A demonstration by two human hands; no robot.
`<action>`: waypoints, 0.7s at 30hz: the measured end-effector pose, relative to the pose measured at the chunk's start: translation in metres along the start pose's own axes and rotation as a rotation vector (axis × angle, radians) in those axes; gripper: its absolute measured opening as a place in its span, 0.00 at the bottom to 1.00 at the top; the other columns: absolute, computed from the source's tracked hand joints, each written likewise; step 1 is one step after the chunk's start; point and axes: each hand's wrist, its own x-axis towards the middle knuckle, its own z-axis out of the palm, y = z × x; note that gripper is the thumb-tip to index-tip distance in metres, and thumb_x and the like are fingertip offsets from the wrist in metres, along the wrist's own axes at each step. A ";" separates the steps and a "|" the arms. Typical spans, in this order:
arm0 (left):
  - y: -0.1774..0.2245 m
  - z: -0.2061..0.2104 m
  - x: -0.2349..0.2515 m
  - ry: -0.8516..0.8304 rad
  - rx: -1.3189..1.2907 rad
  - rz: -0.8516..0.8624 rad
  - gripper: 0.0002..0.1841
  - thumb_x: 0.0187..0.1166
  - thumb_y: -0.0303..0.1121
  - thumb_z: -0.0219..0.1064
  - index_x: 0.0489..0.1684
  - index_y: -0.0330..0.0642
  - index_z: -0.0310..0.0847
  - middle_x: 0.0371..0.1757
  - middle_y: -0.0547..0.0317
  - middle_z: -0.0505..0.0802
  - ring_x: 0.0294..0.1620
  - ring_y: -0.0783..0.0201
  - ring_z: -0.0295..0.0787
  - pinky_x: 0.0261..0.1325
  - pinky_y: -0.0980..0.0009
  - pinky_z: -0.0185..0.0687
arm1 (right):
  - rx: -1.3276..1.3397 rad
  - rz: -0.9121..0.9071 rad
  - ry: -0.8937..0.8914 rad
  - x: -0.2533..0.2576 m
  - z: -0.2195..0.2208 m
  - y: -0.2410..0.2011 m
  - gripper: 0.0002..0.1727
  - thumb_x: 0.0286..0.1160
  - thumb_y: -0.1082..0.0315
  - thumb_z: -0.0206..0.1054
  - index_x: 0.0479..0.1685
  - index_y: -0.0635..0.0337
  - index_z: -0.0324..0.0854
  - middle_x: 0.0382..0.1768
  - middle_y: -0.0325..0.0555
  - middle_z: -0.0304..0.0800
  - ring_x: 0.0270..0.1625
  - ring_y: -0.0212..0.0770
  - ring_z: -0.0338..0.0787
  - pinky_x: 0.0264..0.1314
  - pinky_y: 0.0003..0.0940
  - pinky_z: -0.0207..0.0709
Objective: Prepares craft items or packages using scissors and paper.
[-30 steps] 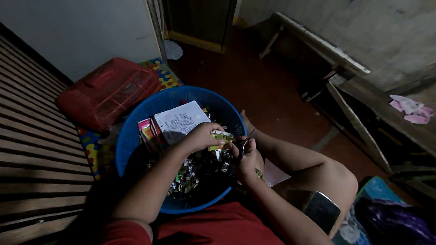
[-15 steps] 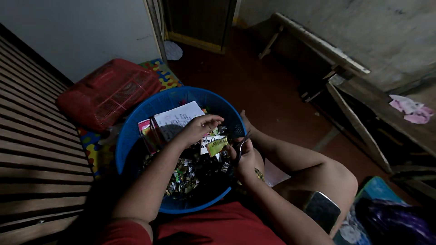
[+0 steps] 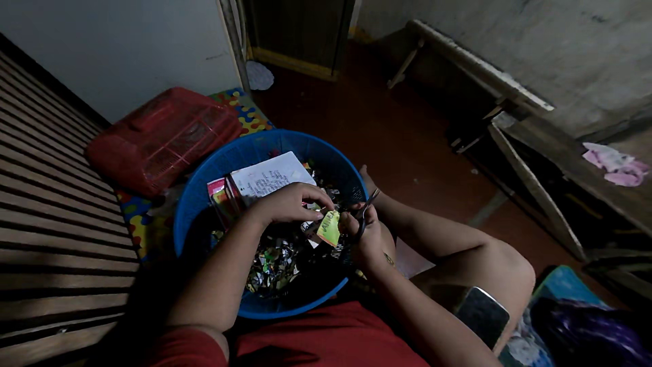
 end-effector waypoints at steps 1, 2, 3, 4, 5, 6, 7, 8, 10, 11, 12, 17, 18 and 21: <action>-0.001 0.001 0.001 0.007 0.014 -0.023 0.12 0.73 0.25 0.71 0.53 0.41 0.91 0.58 0.59 0.92 0.62 0.67 0.87 0.67 0.66 0.83 | -0.003 0.007 0.004 0.001 0.000 0.000 0.15 0.69 0.78 0.69 0.51 0.64 0.69 0.27 0.41 0.83 0.26 0.31 0.84 0.31 0.26 0.82; -0.001 0.003 0.002 0.016 0.020 -0.041 0.12 0.72 0.23 0.72 0.52 0.41 0.91 0.57 0.58 0.92 0.60 0.66 0.87 0.65 0.65 0.83 | -0.015 0.013 0.000 0.001 -0.001 0.000 0.15 0.69 0.77 0.69 0.51 0.64 0.70 0.28 0.41 0.83 0.26 0.31 0.84 0.31 0.26 0.82; -0.001 0.005 0.003 0.028 0.020 -0.043 0.11 0.73 0.23 0.72 0.51 0.41 0.91 0.56 0.58 0.92 0.59 0.66 0.87 0.64 0.65 0.84 | -0.037 0.023 -0.018 0.002 -0.002 0.000 0.16 0.69 0.76 0.70 0.52 0.63 0.71 0.29 0.40 0.83 0.27 0.30 0.84 0.32 0.27 0.83; -0.001 0.007 0.005 0.043 0.018 -0.040 0.09 0.73 0.24 0.72 0.48 0.40 0.91 0.54 0.58 0.93 0.57 0.67 0.88 0.62 0.67 0.85 | -0.074 0.040 -0.053 0.002 -0.003 0.000 0.16 0.69 0.75 0.71 0.52 0.63 0.72 0.31 0.40 0.84 0.28 0.31 0.85 0.33 0.27 0.84; 0.001 0.009 0.006 0.066 0.022 -0.046 0.06 0.75 0.26 0.72 0.45 0.40 0.91 0.51 0.59 0.93 0.55 0.69 0.89 0.61 0.69 0.86 | -0.115 0.060 -0.094 0.001 -0.003 -0.001 0.16 0.69 0.75 0.70 0.53 0.64 0.72 0.33 0.40 0.85 0.30 0.31 0.86 0.34 0.28 0.84; 0.006 0.012 0.007 0.096 0.029 -0.079 0.04 0.78 0.28 0.72 0.43 0.39 0.91 0.49 0.59 0.93 0.52 0.70 0.89 0.59 0.70 0.86 | -0.158 0.077 -0.130 0.000 -0.002 -0.002 0.17 0.68 0.77 0.70 0.55 0.64 0.72 0.36 0.40 0.87 0.33 0.30 0.88 0.36 0.28 0.85; 0.011 0.013 0.008 0.127 0.035 -0.134 0.06 0.80 0.30 0.71 0.44 0.38 0.91 0.46 0.58 0.93 0.50 0.69 0.90 0.58 0.68 0.86 | -0.202 0.089 -0.161 -0.002 -0.001 -0.003 0.21 0.65 0.78 0.70 0.59 0.66 0.72 0.40 0.41 0.89 0.37 0.31 0.90 0.41 0.29 0.87; 0.015 0.013 0.008 0.166 0.033 -0.189 0.07 0.82 0.32 0.70 0.45 0.37 0.89 0.44 0.56 0.93 0.46 0.68 0.89 0.56 0.65 0.86 | -0.259 0.077 -0.185 -0.004 0.000 -0.002 0.24 0.66 0.76 0.71 0.62 0.69 0.72 0.41 0.43 0.91 0.39 0.31 0.91 0.45 0.29 0.88; 0.019 0.012 0.007 0.260 0.011 -0.235 0.06 0.84 0.31 0.69 0.45 0.37 0.86 0.40 0.55 0.92 0.39 0.65 0.89 0.49 0.64 0.87 | -0.347 0.042 -0.252 -0.005 0.001 0.000 0.23 0.71 0.72 0.73 0.63 0.71 0.72 0.42 0.43 0.90 0.41 0.31 0.90 0.47 0.28 0.87; 0.020 0.011 0.006 0.293 -0.003 -0.240 0.04 0.84 0.29 0.68 0.45 0.37 0.85 0.40 0.54 0.92 0.39 0.64 0.89 0.48 0.63 0.87 | -0.386 0.047 -0.274 -0.005 0.001 0.000 0.23 0.72 0.70 0.73 0.61 0.69 0.71 0.43 0.42 0.90 0.43 0.30 0.90 0.48 0.27 0.86; 0.021 0.009 0.005 0.313 -0.005 -0.245 0.04 0.84 0.27 0.67 0.46 0.37 0.85 0.41 0.53 0.91 0.39 0.63 0.89 0.48 0.62 0.87 | -0.411 0.055 -0.299 -0.004 0.001 0.000 0.23 0.72 0.68 0.74 0.60 0.67 0.72 0.43 0.42 0.89 0.44 0.30 0.90 0.48 0.27 0.86; 0.026 0.005 -0.002 0.392 0.088 -0.291 0.10 0.91 0.32 0.58 0.57 0.40 0.85 0.45 0.50 0.91 0.38 0.59 0.89 0.45 0.58 0.87 | -0.495 0.102 -0.405 -0.002 -0.001 -0.001 0.25 0.72 0.59 0.74 0.60 0.65 0.73 0.45 0.41 0.88 0.45 0.31 0.88 0.47 0.28 0.84; 0.025 0.005 -0.003 0.413 0.110 -0.285 0.11 0.92 0.33 0.57 0.56 0.40 0.85 0.43 0.50 0.92 0.37 0.59 0.88 0.44 0.57 0.86 | -0.506 0.117 -0.412 -0.002 -0.001 -0.001 0.26 0.72 0.58 0.74 0.60 0.64 0.72 0.46 0.42 0.88 0.46 0.32 0.88 0.48 0.29 0.84; 0.018 0.003 -0.009 0.473 0.157 -0.213 0.12 0.91 0.35 0.58 0.51 0.41 0.87 0.38 0.52 0.91 0.33 0.60 0.87 0.40 0.58 0.85 | -0.527 0.141 -0.417 -0.001 -0.001 0.000 0.27 0.72 0.56 0.75 0.62 0.64 0.72 0.47 0.43 0.88 0.47 0.33 0.89 0.48 0.30 0.85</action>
